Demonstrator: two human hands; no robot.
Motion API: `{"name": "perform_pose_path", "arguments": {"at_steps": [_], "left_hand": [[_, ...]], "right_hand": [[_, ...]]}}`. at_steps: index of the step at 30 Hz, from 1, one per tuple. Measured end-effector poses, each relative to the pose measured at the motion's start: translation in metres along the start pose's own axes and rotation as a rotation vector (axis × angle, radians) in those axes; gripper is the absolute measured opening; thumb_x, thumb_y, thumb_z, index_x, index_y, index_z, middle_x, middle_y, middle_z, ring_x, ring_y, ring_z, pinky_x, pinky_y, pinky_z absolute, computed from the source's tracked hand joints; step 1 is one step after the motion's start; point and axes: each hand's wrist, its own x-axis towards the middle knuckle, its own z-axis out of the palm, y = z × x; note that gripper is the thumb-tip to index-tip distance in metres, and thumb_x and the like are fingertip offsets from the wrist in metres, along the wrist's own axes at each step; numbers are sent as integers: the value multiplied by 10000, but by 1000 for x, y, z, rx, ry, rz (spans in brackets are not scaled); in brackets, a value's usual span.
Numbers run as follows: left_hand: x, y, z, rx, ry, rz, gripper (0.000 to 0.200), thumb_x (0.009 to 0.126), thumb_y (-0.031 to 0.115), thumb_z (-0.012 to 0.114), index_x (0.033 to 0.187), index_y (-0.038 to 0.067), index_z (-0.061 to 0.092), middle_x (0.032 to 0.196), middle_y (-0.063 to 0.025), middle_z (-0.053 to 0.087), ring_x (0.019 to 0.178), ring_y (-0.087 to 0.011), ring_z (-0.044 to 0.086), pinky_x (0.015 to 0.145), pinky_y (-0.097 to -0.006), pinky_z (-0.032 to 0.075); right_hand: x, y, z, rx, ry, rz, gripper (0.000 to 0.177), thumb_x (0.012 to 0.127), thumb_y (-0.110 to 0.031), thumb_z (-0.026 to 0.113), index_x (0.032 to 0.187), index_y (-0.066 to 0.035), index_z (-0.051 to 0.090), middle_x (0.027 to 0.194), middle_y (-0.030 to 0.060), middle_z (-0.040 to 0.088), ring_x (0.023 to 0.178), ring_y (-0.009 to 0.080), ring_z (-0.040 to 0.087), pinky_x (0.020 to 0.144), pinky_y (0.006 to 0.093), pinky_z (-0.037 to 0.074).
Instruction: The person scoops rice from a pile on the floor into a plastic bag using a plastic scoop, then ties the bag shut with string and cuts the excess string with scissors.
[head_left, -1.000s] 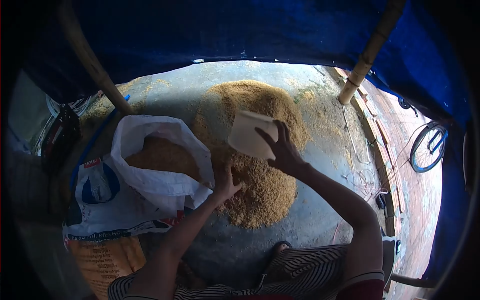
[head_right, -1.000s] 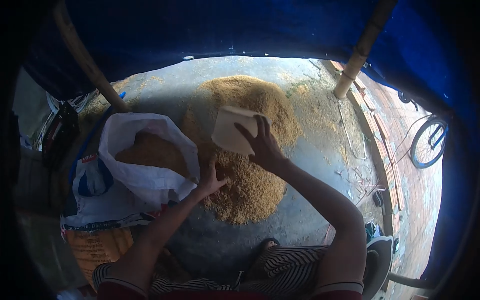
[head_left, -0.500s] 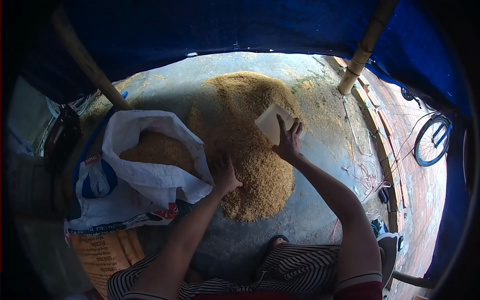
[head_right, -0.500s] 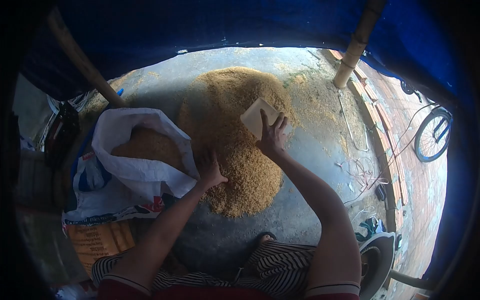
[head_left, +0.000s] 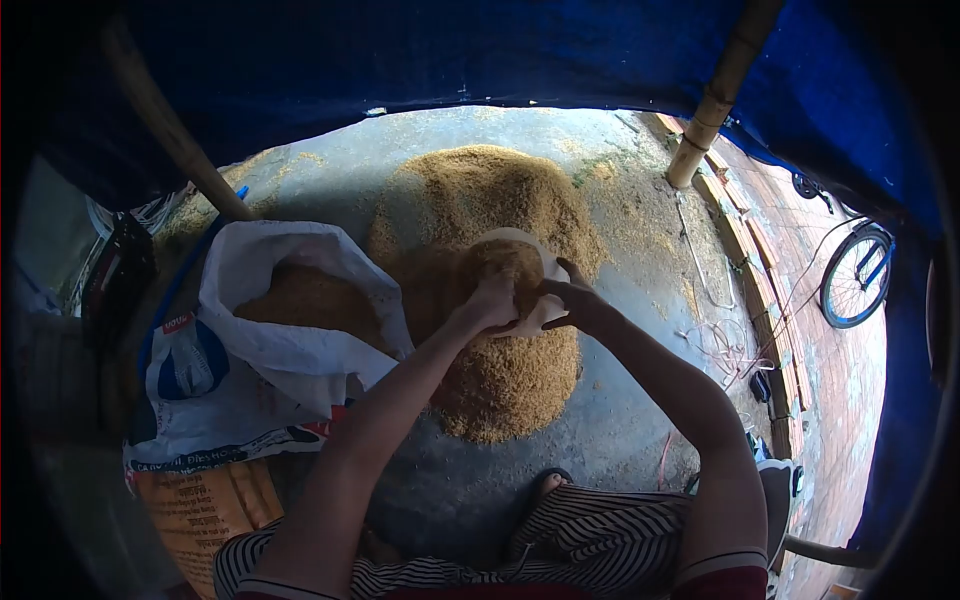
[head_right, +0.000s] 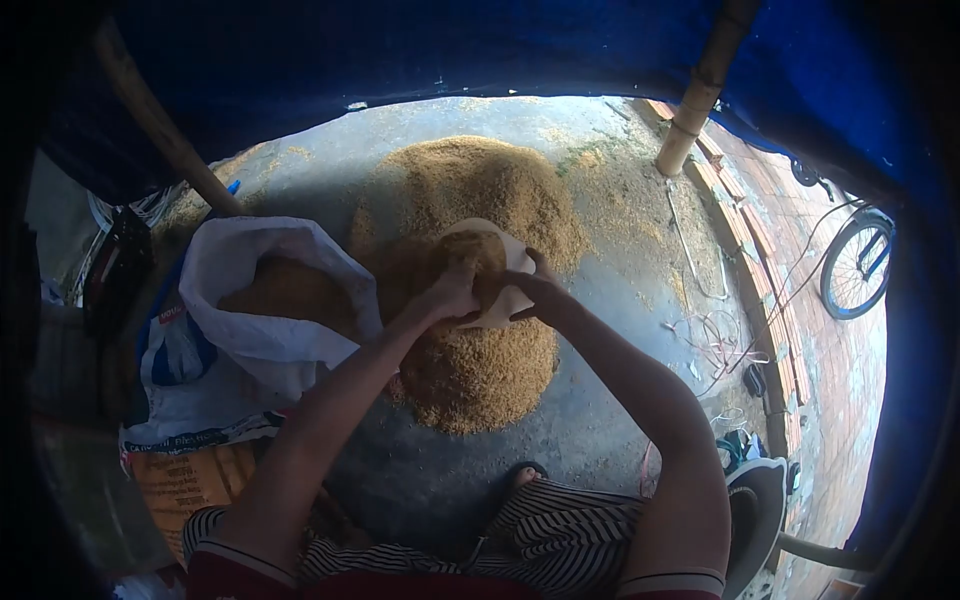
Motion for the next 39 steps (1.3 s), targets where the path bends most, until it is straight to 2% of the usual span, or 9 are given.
{"name": "perform_pose_path", "arguments": {"at_steps": [3, 6, 10, 15, 16, 19, 23, 29, 39], "left_hand": [[-7, 21, -72, 102, -259, 202, 695, 695, 213, 618, 1306, 18, 351, 1202, -228, 483, 1115, -334, 485, 944, -371, 402], [-18, 11, -121, 98, -304, 230, 772, 678, 334, 664, 1314, 33, 346, 1229, -229, 467, 1138, -338, 461, 975, -373, 367], [-61, -23, -177, 401, -431, 150, 784, 669, 421, 684, 1293, 49, 390, 1212, -216, 484, 1144, -330, 456, 967, -387, 364], [-148, -75, -207, 546, -809, -42, 739, 657, 457, 695, 1236, 58, 471, 1191, -188, 507, 1096, -316, 489, 922, -381, 389], [-165, -89, -207, 541, -807, -54, 739, 657, 457, 695, 1236, 58, 471, 1191, -188, 507, 1096, -316, 489, 922, -381, 389], [-214, -131, -195, 179, -516, 134, 647, 639, 208, 674, 1232, 48, 471, 1027, -176, 595, 942, -314, 568, 837, -373, 424], [-250, -113, -206, 85, -475, -3, 592, 617, 90, 608, 1198, 42, 506, 996, -181, 607, 913, -296, 585, 796, -364, 438], [-292, -99, -205, 13, -535, 191, 369, 603, -23, 594, 962, 40, 649, 877, -128, 638, 864, -282, 602, 768, -367, 450], [-327, -115, -223, 154, -375, 206, 362, 593, -10, 610, 948, 40, 656, 830, -139, 638, 823, -294, 606, 754, -371, 451]], "right_hand": [[17, 31, -28, -43, -355, -318, 700, 618, -211, 802, 1203, -143, 423, 1270, 105, 401, 1130, 322, 449, 792, 477, 519], [-10, 7, -24, -599, -231, -462, 625, 573, -185, 834, 1098, -119, 500, 1225, 60, 435, 1115, 253, 466, 841, 400, 510], [-17, -29, -13, 571, -174, 208, 694, 538, -101, 845, 1126, -115, 477, 1185, 59, 430, 1099, 232, 461, 889, 426, 487], [-7, -46, 13, 120, -390, -281, 541, 705, -117, 727, 1155, -88, 428, 1237, 99, 338, 1191, 318, 354, 898, 554, 449], [-11, -55, 23, -5, -458, -479, 543, 716, -153, 724, 1160, -84, 419, 1251, 111, 319, 1200, 336, 339, 904, 564, 441], [-44, -103, 70, 691, -500, 92, 543, 756, -82, 670, 1212, -121, 379, 1302, 149, 246, 1210, 360, 317, 914, 558, 436], [-1, -88, 122, -19, -654, -425, 683, 738, -109, 692, 1289, -163, 292, 1334, 171, 202, 1210, 359, 326, 875, 539, 474], [-54, -119, 238, 31, -421, -90, 900, 646, -241, 777, 1349, -218, 214, 1317, 156, 327, 1208, 339, 353, 758, 463, 545], [-75, -111, 347, -624, -33, -1090, 935, 553, -140, 783, 1327, -167, 260, 1262, 298, 246, 1173, 514, 250, 870, 547, 397]]}}
